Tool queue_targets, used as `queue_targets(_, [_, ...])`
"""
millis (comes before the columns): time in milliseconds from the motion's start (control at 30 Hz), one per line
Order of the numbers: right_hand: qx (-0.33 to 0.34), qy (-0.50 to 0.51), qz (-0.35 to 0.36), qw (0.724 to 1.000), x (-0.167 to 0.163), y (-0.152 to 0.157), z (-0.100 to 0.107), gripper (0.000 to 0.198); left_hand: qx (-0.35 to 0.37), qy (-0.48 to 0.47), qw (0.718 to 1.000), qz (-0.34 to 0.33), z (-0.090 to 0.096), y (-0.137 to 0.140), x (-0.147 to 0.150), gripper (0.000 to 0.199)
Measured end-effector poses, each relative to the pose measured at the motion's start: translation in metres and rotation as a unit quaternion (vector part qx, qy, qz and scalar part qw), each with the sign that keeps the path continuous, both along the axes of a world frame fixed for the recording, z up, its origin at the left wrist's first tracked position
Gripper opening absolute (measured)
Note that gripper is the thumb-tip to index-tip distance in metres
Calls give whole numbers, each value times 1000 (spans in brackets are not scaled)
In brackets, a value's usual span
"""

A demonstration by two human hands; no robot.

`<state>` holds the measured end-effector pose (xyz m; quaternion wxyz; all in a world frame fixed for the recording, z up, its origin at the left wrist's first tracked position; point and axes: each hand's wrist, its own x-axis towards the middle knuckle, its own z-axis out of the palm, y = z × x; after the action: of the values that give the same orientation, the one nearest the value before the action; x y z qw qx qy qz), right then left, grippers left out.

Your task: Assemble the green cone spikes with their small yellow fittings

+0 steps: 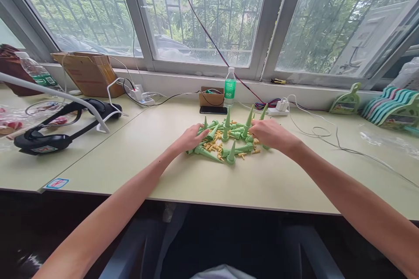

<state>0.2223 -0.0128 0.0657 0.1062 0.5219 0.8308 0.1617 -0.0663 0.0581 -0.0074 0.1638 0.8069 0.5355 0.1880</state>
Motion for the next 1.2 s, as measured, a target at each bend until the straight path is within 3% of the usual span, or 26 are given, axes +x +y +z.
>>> queue_targets(200, [-28, -2, -23, 999, -1, -2, 6, 22, 2, 3, 1000, -2, 1, -1, 1, 63])
queue_targets(733, [-8, 1, -37, 999, -5, 0, 5, 26, 2, 5, 1000, 4, -3, 2, -1, 66])
queue_targets(1100, [122, 70, -36, 989, 3, -20, -3, 30, -4, 6, 1000, 6, 1, -1, 0, 65])
queue_targets(1200, [70, 91, -92, 989, 8, -25, -14, 26, -2, 6, 1000, 5, 0, -1, 0, 64])
